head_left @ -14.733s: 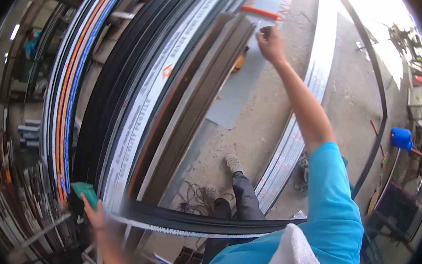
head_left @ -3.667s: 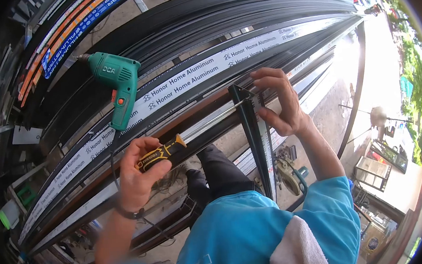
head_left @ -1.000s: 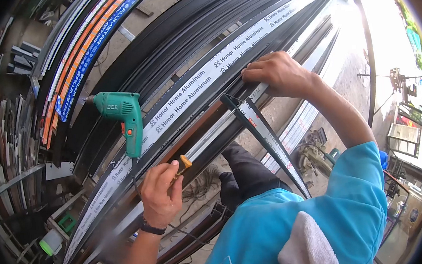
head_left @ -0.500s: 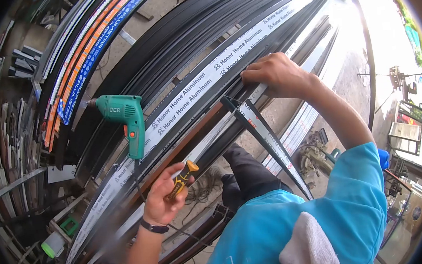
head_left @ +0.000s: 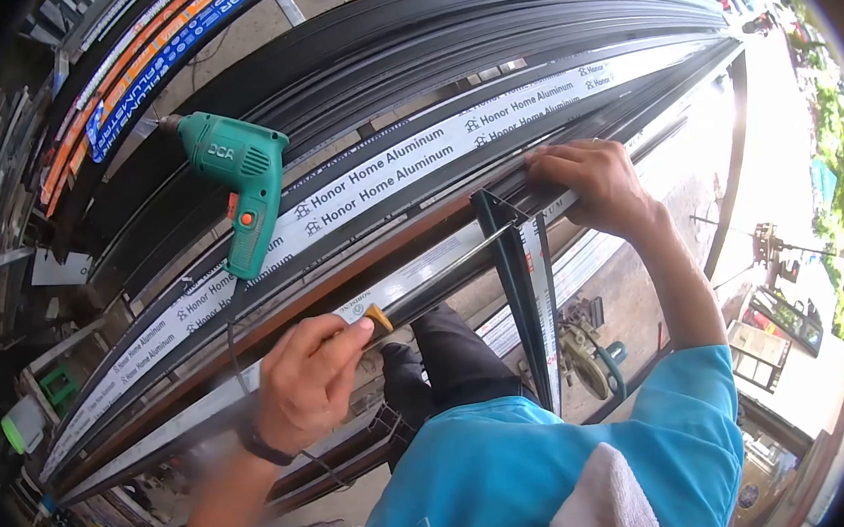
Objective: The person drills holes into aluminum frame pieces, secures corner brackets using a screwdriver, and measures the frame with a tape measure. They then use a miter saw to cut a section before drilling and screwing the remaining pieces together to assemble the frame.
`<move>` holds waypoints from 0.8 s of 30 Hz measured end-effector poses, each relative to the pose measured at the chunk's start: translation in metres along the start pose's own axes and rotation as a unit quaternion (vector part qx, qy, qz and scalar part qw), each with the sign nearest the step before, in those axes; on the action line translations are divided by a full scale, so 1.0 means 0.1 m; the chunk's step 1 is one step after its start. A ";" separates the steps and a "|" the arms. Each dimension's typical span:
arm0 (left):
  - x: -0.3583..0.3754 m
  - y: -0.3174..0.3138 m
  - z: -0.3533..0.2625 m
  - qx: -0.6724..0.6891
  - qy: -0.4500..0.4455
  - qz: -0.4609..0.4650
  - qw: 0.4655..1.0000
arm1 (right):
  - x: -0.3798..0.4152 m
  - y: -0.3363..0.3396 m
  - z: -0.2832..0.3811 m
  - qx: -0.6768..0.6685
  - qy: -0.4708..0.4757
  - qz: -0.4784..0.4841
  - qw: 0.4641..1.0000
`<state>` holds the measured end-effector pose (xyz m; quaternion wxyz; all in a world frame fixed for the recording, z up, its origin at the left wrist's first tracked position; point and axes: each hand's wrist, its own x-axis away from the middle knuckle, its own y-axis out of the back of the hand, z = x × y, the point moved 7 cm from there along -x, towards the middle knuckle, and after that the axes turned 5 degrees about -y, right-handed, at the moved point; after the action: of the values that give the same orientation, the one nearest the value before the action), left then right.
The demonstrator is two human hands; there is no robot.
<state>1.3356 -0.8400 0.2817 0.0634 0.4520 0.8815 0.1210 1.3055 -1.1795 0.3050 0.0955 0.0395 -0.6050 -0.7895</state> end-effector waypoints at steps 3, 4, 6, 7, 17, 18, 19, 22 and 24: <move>-0.11 0.11 -0.22 -0.283 -0.186 -0.019 0.941 | -0.01 0.00 0.00 0.009 -0.003 -0.005 1.000; -0.08 0.21 0.02 -0.002 0.003 -0.040 0.999 | 0.00 0.00 0.00 0.003 -0.004 -0.004 1.000; 0.22 -0.07 0.33 0.529 0.351 -0.059 0.770 | -0.02 0.01 -0.01 0.000 -0.001 0.003 1.000; 0.14 0.03 0.29 0.397 0.269 -0.045 0.876 | -0.01 0.00 -0.01 0.000 0.000 0.006 1.000; -0.20 0.16 -0.03 -0.064 -0.052 -0.012 0.997 | -0.06 0.00 0.01 -0.005 -0.019 0.014 1.000; -0.19 0.16 -0.06 -0.094 -0.073 0.000 0.993 | -0.05 0.00 0.02 -0.006 -0.026 0.017 1.000; -0.18 0.17 -0.07 -0.125 -0.096 0.009 0.988 | -0.06 0.01 0.02 -0.005 -0.030 0.019 0.999; -0.16 0.18 -0.14 -0.214 -0.167 0.040 0.962 | -0.06 0.00 0.00 -0.002 -0.028 0.017 0.999; -0.21 0.25 -0.10 -0.167 -0.111 0.032 0.979 | -0.08 0.00 0.01 -0.002 -0.024 0.020 0.999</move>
<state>1.3650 -0.8446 0.2980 0.2320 0.4738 0.8211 0.2178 1.3127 -1.1770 0.3044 0.0968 0.0079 -0.6060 -0.7895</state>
